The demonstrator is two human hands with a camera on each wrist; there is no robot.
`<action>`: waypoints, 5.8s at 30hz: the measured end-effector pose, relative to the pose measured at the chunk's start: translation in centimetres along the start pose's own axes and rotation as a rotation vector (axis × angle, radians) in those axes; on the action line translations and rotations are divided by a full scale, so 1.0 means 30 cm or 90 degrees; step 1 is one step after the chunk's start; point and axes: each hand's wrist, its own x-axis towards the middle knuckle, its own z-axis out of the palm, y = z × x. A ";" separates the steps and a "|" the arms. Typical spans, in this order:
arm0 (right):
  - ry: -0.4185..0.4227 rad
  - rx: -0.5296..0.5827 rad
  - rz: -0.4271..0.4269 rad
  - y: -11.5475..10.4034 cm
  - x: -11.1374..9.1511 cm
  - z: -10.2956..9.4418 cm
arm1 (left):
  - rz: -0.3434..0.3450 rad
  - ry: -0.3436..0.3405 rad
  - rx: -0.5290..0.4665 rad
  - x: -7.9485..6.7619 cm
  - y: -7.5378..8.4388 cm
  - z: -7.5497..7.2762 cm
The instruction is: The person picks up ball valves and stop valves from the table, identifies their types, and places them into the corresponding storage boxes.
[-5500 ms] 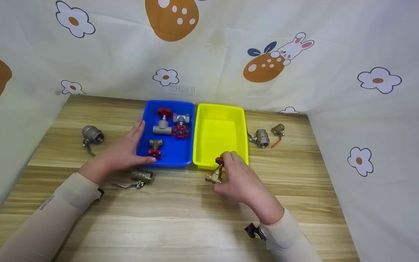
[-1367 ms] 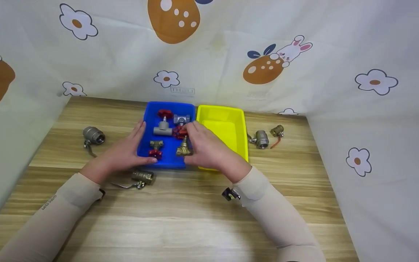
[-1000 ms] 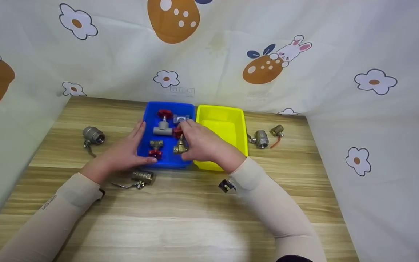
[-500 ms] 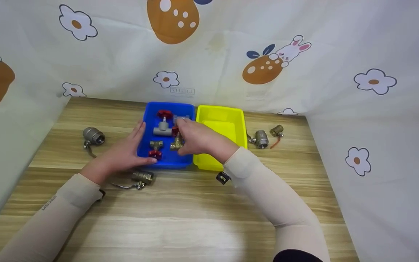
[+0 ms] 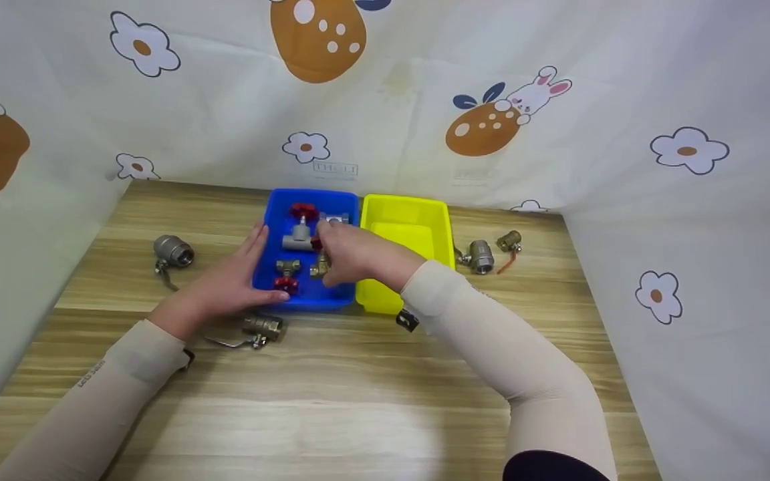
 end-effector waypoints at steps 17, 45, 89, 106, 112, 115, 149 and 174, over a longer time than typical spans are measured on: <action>-0.054 -0.051 0.025 -0.028 0.064 0.010 | 0.009 0.003 -0.006 -0.003 0.002 -0.002; -0.172 -0.132 0.068 -0.056 0.178 0.012 | 0.014 0.007 -0.019 -0.003 -0.004 -0.001; -0.354 -0.279 0.209 -0.170 0.272 0.049 | 0.014 0.004 -0.014 -0.008 -0.002 -0.001; -0.366 -0.297 0.276 -0.220 0.294 0.050 | 0.006 -0.004 -0.040 -0.014 0.009 -0.006; -0.355 -0.237 0.328 -0.236 0.293 0.038 | 0.007 -0.003 -0.040 -0.009 0.005 -0.004; -0.358 -0.245 0.311 -0.236 0.293 0.034 | 0.008 -0.002 -0.036 -0.006 0.002 0.000; -0.256 -0.199 0.167 -0.144 0.247 0.028 | 0.010 0.000 -0.037 -0.004 -0.007 -0.001; 0.095 -0.016 -0.044 0.033 0.025 -0.009 | 0.003 -0.006 -0.044 -0.003 -0.005 0.003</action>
